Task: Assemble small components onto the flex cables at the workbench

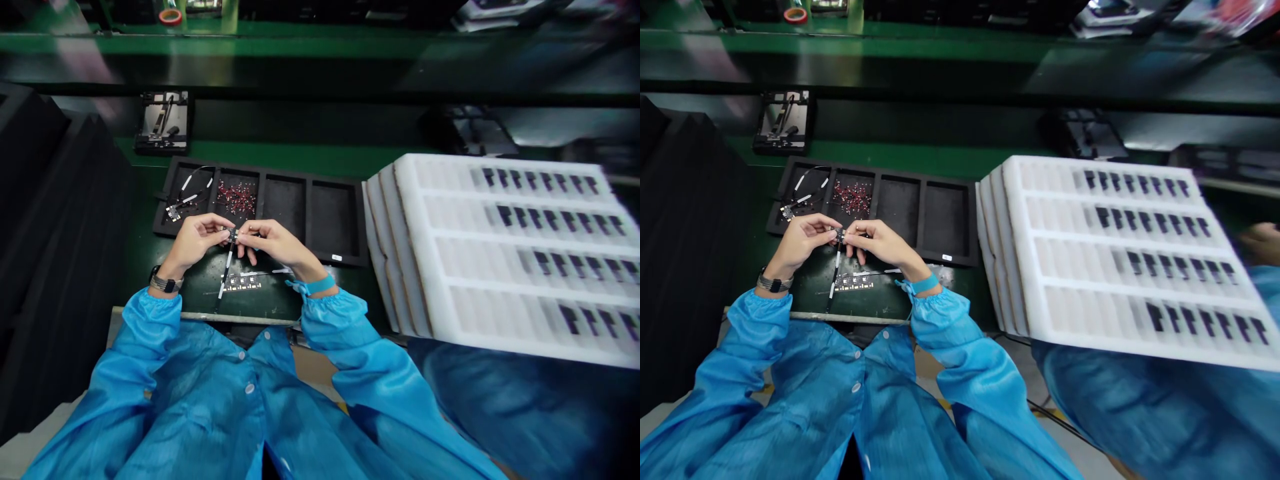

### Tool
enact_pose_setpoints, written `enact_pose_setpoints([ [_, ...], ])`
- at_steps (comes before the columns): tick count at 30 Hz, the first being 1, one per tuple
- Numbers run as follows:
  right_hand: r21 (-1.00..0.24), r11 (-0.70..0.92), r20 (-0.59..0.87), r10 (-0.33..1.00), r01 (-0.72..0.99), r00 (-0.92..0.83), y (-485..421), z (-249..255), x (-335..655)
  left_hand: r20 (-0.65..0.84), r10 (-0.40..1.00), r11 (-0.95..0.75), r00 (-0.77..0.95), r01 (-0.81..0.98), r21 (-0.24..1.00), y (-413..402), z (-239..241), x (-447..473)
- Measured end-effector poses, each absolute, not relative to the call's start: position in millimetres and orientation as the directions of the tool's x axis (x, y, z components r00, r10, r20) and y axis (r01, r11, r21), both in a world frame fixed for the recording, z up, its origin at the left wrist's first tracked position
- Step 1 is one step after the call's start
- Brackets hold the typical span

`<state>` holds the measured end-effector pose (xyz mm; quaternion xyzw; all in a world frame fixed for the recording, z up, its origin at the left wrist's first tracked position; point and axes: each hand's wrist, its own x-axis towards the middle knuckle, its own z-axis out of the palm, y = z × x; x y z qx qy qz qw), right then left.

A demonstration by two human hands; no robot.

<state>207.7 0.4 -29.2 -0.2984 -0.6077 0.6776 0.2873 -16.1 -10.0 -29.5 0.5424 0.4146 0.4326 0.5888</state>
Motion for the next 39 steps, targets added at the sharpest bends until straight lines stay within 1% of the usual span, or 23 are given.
enact_pose_setpoints([
  [5, -0.997, -0.074, -0.05, 0.763, -0.01, -0.645, -1.3, -30.4, 205.9, 0.004, 0.966, 0.002, 0.258, -0.023, 1.0, -11.2, -29.3, -15.4],
  [11, -0.999, 0.0, -0.026, 0.835, 0.047, -0.55, -6.2, -30.1, 200.4, 0.032, 0.976, -0.04, 0.217, 0.034, 0.999, -12.6, -28.9, -16.4],
  [14, -0.997, 0.017, -0.022, 0.848, 0.069, -0.529, -8.2, -30.0, 199.0, 0.033, 0.976, -0.045, 0.215, 0.052, 0.998, -12.4, -29.2, -17.4],
  [21, -0.979, 0.09, -0.005, 0.886, 0.183, -0.463, -14.0, -30.6, 196.3, 0.033, 0.978, -0.058, 0.206, 0.118, 0.991, -13.0, -32.3, -16.3],
  [23, -0.983, 0.076, -0.014, 0.879, 0.169, -0.477, -14.0, -29.8, 197.4, 0.026, 0.977, -0.051, 0.213, 0.112, 0.992, -12.5, -32.1, -16.3],
  [30, -0.998, -0.056, -0.05, 0.806, 0.009, -0.59, -7.9, -28.2, 202.8, -0.041, 0.957, 0.047, 0.288, -0.014, 0.999, -11.0, -29.7, -18.2],
  [36, -0.998, -0.064, -0.065, 0.805, 0.023, -0.59, -9.4, -27.5, 202.1, -0.075, 0.956, 0.092, 0.283, -0.045, 0.995, -11.7, -32.8, -16.9],
  [39, -0.997, -0.075, -0.069, 0.831, 0.011, -0.551, -10.0, -31.0, 199.4, -0.08, 0.963, 0.094, 0.256, -0.042, 0.995, -11.5, -30.9, -17.5],
])
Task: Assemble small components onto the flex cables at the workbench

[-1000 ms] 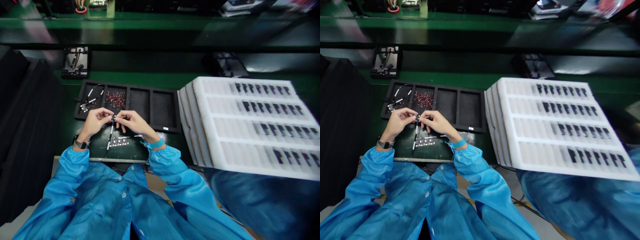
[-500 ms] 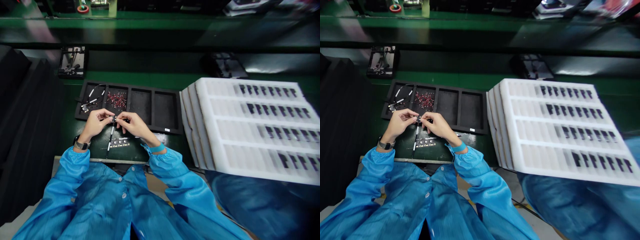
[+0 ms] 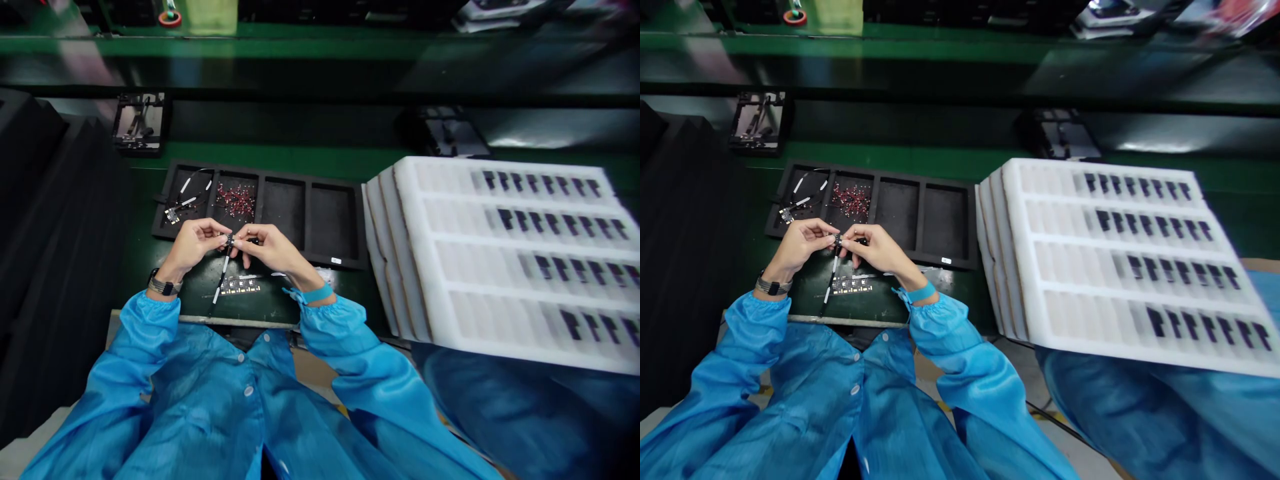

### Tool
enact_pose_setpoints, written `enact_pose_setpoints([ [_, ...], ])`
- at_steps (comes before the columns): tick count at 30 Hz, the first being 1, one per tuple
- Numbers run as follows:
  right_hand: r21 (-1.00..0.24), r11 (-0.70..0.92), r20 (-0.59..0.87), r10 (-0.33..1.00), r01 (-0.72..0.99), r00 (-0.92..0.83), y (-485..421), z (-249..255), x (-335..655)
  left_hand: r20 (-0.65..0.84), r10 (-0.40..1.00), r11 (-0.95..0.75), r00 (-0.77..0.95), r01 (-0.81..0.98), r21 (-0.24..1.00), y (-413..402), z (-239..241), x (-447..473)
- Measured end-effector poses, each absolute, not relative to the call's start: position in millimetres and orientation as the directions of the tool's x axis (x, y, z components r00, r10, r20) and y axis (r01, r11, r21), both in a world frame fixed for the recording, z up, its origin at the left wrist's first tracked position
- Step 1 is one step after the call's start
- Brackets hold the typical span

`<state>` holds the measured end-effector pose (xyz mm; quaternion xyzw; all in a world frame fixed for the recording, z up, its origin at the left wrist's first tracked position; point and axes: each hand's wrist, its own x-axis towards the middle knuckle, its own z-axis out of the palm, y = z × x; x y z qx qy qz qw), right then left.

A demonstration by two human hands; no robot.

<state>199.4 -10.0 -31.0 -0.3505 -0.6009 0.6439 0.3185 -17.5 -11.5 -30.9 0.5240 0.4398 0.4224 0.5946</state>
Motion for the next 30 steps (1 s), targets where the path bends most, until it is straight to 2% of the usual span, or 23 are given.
enact_pose_setpoints([
  [4, -0.999, -0.042, -0.04, 0.933, 0.001, -0.357, -10.7, -38.4, 192.0, -0.098, 0.974, 0.113, 0.202, -0.064, 0.991, -11.7, -25.9, -19.1],
  [7, -0.996, 0.029, 0.012, 0.979, 0.083, -0.206, -12.3, -41.2, 187.1, -0.131, 0.973, 0.152, 0.188, -0.1, 0.983, -12.1, -25.0, -19.4],
  [14, -0.951, 0.178, 0.166, 0.984, 0.251, -0.07, 4.0, -39.1, 198.6, -0.156, 0.963, 0.217, 0.222, -0.289, 0.932, -10.9, -20.4, -31.3],
  [16, -0.9, 0.253, 0.232, 0.967, 0.356, -0.1, 18.8, -36.9, 200.4, -0.116, 0.973, 0.186, 0.199, -0.377, 0.907, -10.1, -17.2, -40.8],
  [19, -0.747, 0.377, 0.272, 0.925, 0.547, -0.266, 44.2, -33.3, 188.7, -0.051, 0.995, 0.086, 0.086, -0.467, 0.88, -8.0, -16.2, -56.5],
  [22, -0.582, 0.432, 0.198, 0.897, 0.689, -0.395, 65.2, -31.8, 164.8, -0.03, 0.999, 0.011, -0.032, -0.484, 0.875, -3.5, -20.6, -69.2],
  [24, -0.511, 0.421, 0.128, 0.899, 0.749, -0.418, 73.3, -32.4, 150.5, -0.026, 0.997, -0.012, -0.07, -0.489, 0.872, 0.2, -24.4, -74.5],
  [26, -0.474, 0.417, 0.106, 0.901, 0.775, -0.42, 76.2, -33.5, 142.3, -0.018, 0.996, -0.028, -0.086, -0.511, 0.859, 3.6, -27.6, -77.3],
  [30, -0.485, 0.444, 0.136, 0.889, 0.753, -0.437, 73.5, -35.5, 143.4, -0.018, 0.995, -0.039, -0.094, -0.57, 0.821, 6.6, -30.9, -77.5],
])
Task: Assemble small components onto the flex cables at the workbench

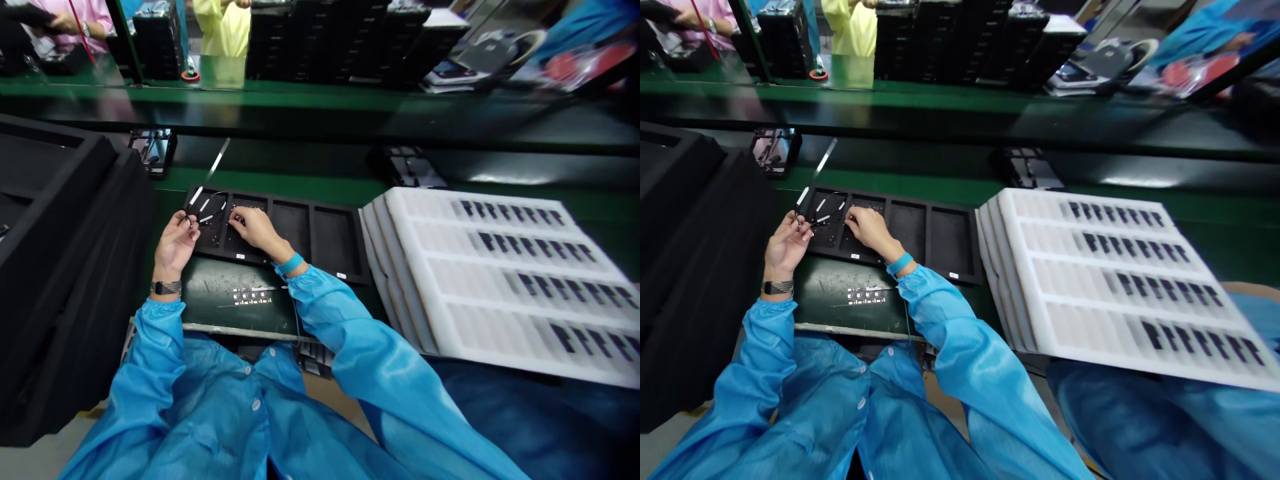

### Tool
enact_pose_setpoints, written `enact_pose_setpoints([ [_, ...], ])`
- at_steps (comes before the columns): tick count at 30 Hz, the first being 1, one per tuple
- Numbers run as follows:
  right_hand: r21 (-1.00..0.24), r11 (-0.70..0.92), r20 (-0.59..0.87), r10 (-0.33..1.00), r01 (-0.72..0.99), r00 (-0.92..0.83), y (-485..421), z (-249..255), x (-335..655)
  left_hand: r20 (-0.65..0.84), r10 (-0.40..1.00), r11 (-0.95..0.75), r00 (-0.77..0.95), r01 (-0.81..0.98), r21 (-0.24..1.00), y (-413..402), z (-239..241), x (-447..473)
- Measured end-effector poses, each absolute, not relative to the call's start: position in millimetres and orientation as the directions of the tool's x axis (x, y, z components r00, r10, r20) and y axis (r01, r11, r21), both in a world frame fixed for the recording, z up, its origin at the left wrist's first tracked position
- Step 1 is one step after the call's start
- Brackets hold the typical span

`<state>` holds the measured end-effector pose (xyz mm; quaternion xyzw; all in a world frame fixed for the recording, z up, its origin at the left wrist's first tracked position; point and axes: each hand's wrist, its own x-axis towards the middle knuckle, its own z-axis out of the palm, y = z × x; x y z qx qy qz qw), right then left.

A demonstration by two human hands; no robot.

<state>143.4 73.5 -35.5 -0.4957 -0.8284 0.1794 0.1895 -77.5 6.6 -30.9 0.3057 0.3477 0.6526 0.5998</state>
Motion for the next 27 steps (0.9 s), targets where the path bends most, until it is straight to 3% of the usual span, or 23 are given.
enact_pose_setpoints([
  [12, -0.465, 0.463, 0.147, 0.881, 0.755, -0.45, 70.7, -45.1, 141.2, -0.066, 0.995, 0.019, -0.075, -0.514, 0.857, 6.3, -28.8, -71.9],
  [15, -0.539, 0.47, 0.224, 0.88, 0.699, -0.419, 66.8, -45.6, 145.4, -0.068, 0.994, 0.012, -0.087, -0.524, 0.852, 6.0, -29.3, -71.2],
  [19, -0.741, 0.432, 0.306, 0.899, 0.514, -0.315, 62.0, -39.3, 156.5, -0.064, 0.995, 0.006, -0.083, -0.566, 0.824, 5.1, -30.7, -69.5],
  [22, -0.848, 0.39, 0.304, 0.913, 0.359, -0.272, 54.3, -33.1, 164.9, -0.077, 0.994, 0.023, -0.074, -0.554, 0.832, 4.7, -31.7, -66.7],
  [27, -0.92, 0.317, 0.264, 0.935, 0.228, -0.235, 31.1, -31.8, 171.6, -0.079, 0.997, 0.066, -0.005, -0.493, 0.867, 2.2, -32.8, -55.6],
])
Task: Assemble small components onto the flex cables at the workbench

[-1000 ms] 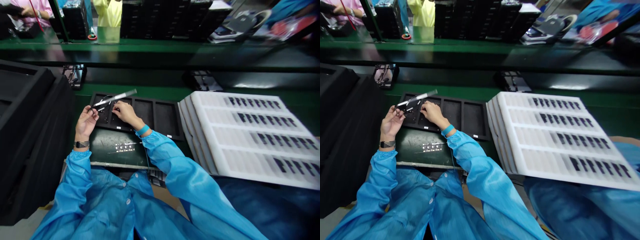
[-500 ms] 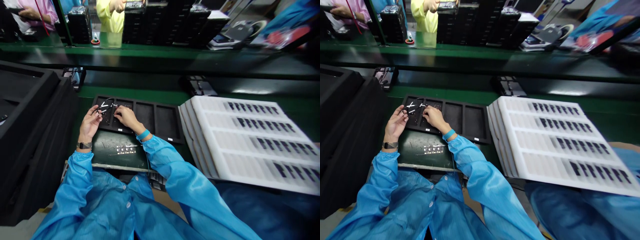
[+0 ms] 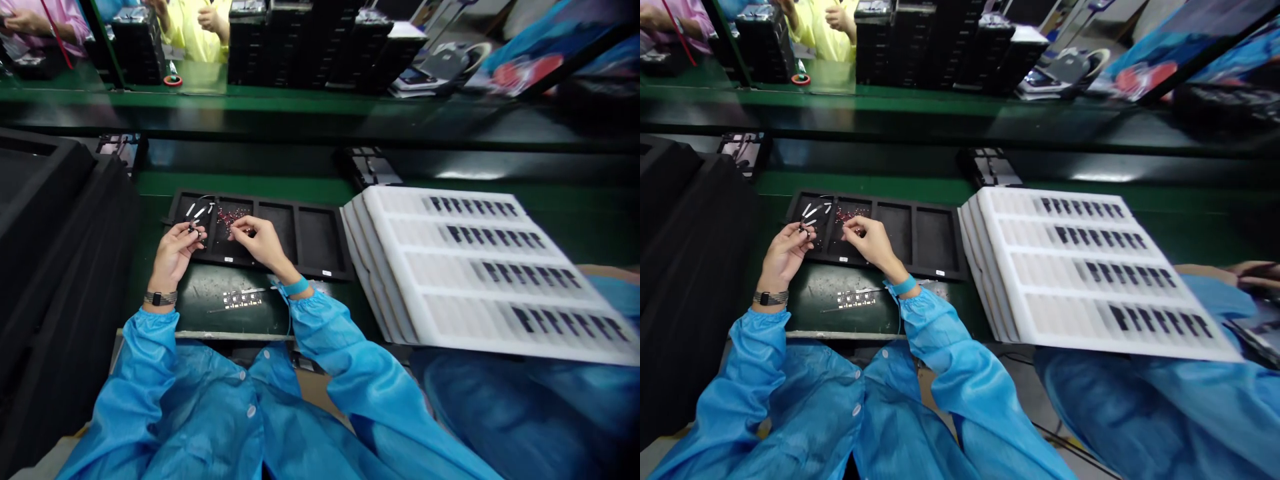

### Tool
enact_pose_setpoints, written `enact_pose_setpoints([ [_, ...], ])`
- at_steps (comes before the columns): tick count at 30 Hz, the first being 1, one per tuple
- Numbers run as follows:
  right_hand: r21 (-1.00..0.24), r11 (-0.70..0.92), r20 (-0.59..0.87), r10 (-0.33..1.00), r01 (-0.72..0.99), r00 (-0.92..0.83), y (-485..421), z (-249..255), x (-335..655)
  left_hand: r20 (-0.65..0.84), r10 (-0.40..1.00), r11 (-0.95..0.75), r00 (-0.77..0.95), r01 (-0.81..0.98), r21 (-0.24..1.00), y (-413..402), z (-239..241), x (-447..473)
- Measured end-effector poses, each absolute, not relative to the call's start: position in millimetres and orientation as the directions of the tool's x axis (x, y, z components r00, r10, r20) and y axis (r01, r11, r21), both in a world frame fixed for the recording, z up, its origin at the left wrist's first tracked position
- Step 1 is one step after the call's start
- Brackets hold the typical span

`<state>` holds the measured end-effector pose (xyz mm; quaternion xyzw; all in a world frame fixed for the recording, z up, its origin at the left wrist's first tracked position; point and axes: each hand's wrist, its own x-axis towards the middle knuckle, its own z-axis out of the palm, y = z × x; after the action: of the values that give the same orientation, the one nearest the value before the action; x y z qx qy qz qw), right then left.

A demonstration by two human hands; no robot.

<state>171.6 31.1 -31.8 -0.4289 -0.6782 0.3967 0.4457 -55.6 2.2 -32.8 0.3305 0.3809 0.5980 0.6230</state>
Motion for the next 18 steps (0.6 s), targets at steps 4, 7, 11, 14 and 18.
enact_pose_setpoints([
  [4, -0.944, 0.281, 0.234, 0.94, 0.173, -0.249, 15.6, -38.6, 171.3, -0.105, 0.992, 0.126, 0.071, -0.449, 0.884, -1.1, -33.2, -44.2],
  [7, -0.95, 0.268, 0.215, 0.934, 0.158, -0.287, 10.1, -43.4, 170.9, -0.117, 0.988, 0.151, 0.104, -0.44, 0.885, -2.9, -34.0, -38.2],
  [11, -0.956, 0.264, 0.211, 0.922, 0.128, -0.326, 5.2, -45.1, 171.6, -0.116, 0.988, 0.149, 0.102, -0.417, 0.897, -4.5, -34.3, -34.4],
  [14, -0.946, 0.294, 0.236, 0.914, 0.138, -0.33, 1.5, -42.7, 172.6, -0.131, 0.987, 0.157, 0.092, -0.393, 0.906, -5.3, -33.4, -32.8],
  [18, -0.915, 0.363, 0.297, 0.901, 0.174, -0.316, -1.4, -39.3, 173.1, -0.15, 0.988, 0.153, 0.039, -0.388, 0.909, -6.3, -31.4, -29.6],
])
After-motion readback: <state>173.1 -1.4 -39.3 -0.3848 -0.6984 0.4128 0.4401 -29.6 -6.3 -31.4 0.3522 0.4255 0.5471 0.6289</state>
